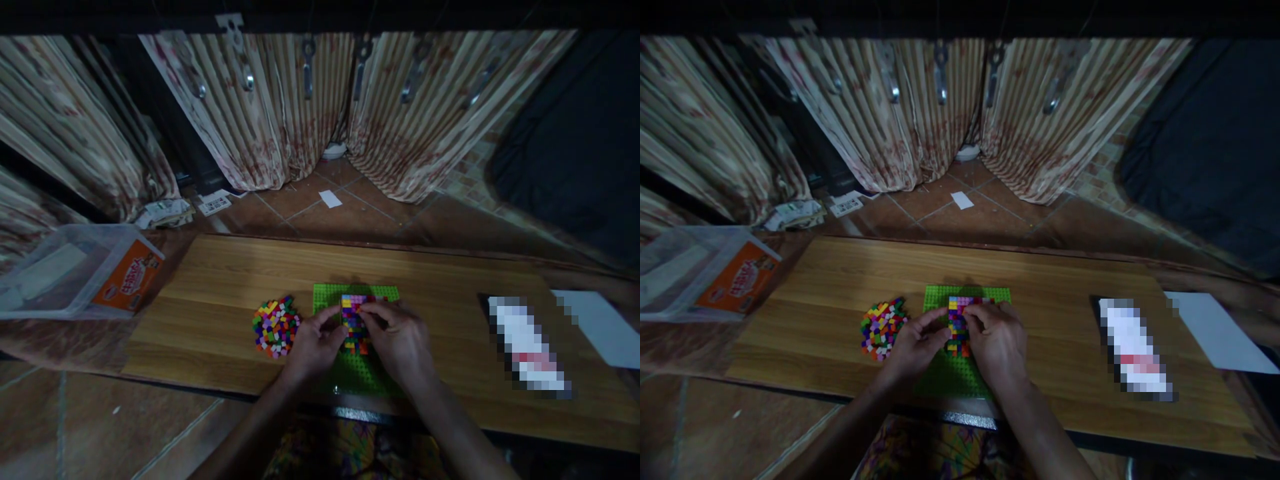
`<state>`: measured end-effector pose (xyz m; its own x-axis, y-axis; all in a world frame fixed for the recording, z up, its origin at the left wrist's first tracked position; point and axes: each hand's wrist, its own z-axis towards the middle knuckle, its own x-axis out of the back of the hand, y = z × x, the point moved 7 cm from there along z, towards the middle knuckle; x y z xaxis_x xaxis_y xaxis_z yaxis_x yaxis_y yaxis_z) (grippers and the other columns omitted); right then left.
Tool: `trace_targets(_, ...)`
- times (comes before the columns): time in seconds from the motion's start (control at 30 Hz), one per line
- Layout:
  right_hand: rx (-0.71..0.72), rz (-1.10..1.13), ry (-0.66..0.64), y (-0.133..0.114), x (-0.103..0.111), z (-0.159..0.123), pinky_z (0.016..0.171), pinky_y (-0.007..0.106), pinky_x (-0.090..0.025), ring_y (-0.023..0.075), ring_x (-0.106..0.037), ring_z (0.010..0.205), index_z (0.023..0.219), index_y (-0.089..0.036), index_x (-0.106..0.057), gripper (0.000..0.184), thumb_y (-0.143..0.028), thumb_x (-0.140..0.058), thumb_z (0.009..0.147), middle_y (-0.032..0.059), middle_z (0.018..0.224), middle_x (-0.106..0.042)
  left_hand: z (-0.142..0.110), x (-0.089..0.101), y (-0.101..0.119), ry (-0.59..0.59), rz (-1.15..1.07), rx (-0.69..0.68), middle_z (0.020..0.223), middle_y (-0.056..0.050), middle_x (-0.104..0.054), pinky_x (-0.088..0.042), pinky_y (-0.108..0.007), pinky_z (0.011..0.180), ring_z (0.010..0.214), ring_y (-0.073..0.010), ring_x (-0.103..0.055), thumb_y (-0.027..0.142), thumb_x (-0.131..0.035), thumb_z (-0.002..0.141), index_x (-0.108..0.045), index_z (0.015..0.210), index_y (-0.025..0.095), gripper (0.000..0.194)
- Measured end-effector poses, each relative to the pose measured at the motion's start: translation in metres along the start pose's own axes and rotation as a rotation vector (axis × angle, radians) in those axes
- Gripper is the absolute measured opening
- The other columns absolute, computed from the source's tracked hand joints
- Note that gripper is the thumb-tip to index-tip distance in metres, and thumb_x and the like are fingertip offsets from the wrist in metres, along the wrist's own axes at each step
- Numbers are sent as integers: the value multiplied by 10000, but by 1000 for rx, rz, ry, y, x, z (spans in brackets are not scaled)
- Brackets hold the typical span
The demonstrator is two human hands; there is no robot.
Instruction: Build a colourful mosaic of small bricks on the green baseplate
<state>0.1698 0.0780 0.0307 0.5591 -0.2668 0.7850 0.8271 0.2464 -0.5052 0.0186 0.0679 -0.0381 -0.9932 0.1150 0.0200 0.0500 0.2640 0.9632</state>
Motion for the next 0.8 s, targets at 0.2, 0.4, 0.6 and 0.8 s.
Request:
trace_targets(0.2,134,-123,-55,-11,-2,3,758,329,-416,200,-570,762,796,-237,-712,175,-229,-554,871,32,815,-712,1,0,-2,9,-20,-2,698,11,-623,-380,-200,513,539,-90,-492,318,-659,742,-635,1189,170,472)
trace_targets(0.4,132,-157,-90,-15,-3,4,745,323,-398,211,-538,787,780,-197,-675,214,-194,-499,903,56,806,-683,0,-1,-4,10,-20,-3,716,6,-635,-386,-204,514,547,-96,-505,319,-647,758,-630,1196,182,459)
trace_targets(0.6,111,-94,-57,-15,-3,3,745,325,-408,204,-541,783,793,-207,-665,235,-237,-471,923,52,821,-684,2,-1,-9,6,5,-19,714,10,-630,-393,-209,522,554,-103,-510,338,-648,762,-630,1195,193,457)
trace_targets(0.8,84,5,-32,-11,-5,1,744,326,-428,205,-555,805,831,-218,-677,223,-263,-481,924,46,830,-695,1,0,-7,12,-1,-25,715,12,-623,-398,-208,528,554,-100,-511,329,-648,761,-627,1199,194,459)
